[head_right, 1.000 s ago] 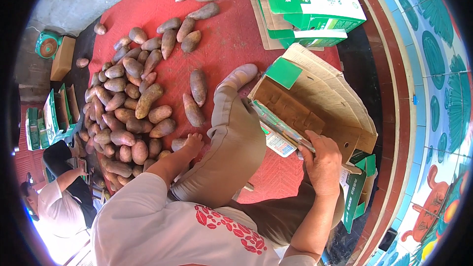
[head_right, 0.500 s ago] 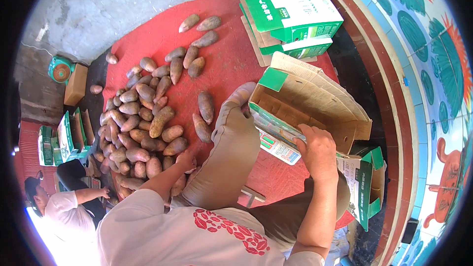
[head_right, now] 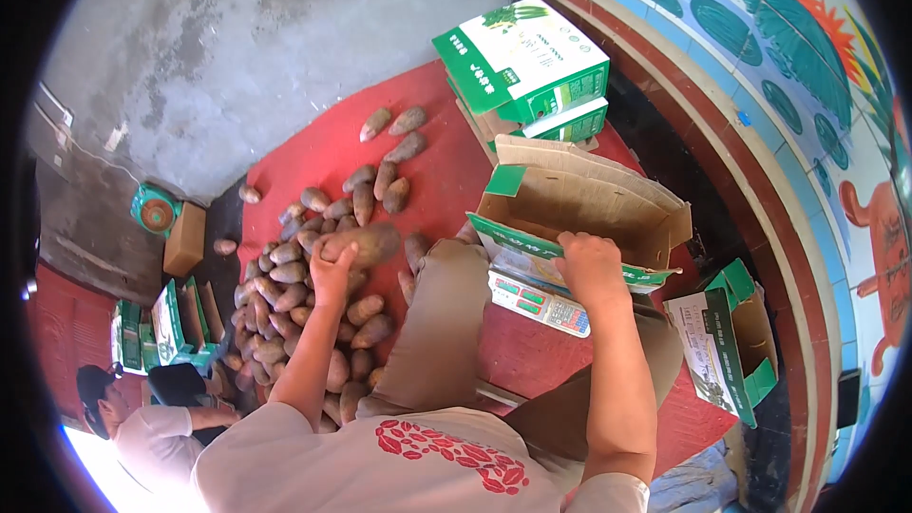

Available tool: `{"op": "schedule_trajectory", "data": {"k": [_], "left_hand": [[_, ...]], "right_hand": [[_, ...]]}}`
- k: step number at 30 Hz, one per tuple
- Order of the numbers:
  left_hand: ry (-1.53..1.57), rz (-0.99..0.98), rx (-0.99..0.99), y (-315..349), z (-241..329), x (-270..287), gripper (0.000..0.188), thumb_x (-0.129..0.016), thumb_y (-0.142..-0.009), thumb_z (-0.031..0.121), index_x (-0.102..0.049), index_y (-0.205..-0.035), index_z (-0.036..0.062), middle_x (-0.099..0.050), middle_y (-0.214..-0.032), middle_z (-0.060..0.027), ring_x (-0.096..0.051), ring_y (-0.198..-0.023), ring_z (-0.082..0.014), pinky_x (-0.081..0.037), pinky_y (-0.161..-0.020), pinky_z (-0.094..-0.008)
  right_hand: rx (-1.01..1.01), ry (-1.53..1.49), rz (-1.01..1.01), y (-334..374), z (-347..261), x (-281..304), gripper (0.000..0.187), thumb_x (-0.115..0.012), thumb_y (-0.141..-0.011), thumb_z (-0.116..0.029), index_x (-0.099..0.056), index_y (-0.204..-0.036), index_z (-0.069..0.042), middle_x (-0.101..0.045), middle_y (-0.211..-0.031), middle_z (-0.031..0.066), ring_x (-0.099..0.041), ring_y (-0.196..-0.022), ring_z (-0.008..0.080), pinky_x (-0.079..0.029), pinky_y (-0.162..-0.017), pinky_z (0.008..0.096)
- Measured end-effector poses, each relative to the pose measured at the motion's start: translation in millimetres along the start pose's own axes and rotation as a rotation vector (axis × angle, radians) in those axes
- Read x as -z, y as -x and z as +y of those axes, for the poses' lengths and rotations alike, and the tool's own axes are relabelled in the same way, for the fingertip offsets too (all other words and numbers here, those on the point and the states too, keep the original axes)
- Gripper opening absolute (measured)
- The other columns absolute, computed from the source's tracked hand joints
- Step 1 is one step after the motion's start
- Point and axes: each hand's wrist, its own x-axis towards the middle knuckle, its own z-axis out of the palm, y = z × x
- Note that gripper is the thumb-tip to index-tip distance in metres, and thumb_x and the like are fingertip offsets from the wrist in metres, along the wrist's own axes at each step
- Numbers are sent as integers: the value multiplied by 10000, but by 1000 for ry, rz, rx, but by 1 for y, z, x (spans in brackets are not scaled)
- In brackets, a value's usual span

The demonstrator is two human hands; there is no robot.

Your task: Sorting sweet potatoes and placing them into cardboard boxes.

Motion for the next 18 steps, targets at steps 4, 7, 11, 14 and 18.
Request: {"op": "schedule_trajectory", "data": {"k": [4,7,11,14,18], "left_hand": [[190,7,-88,-1,105,-29,467,-744,-766,68,-529,-1173,-14,-613,-1054,-109,-587,-974,-165,-491,-863,-290],[279,-123,-165,-5,127,-60,462,-742,-765,64,-534,-1170,-8,-616,-1055,-109,-595,-956,-175,-497,-851,-292],[358,-386,-115,13,150,-119,465,-753,-755,72,-547,-1167,6,-618,-1054,-107,-594,-956,-162,-499,-841,-288],[268,-497,-225,12,136,-158,480,-785,-721,103,-572,-1139,2,-626,-1041,-112,-603,-943,-175,-502,-840,-299],[54,-541,-426,14,121,-202,522,-813,-683,168,-591,-1122,-8,-645,-1023,-131,-625,-938,-210,-503,-848,-316]], "right_hand": [[21,65,34,-1,2,-10,213,-708,-773,-228,-641,-898,-69,-674,-841,119,-664,-837,293,-506,-750,410],[7,83,35,-6,6,-19,176,-677,-803,-226,-653,-899,-80,-681,-833,122,-672,-828,302,-521,-722,415],[15,81,64,-4,10,-23,118,-592,-837,-168,-678,-872,-95,-689,-822,121,-680,-816,301,-535,-694,413],[11,97,24,-9,7,-27,143,-552,-835,-121,-690,-861,-100,-695,-836,117,-685,-818,289,-537,-693,408],[-1,82,1,-8,5,-22,174,-541,-830,-106,-711,-863,-124,-707,-860,95,-693,-834,272,-539,-687,393]]}}
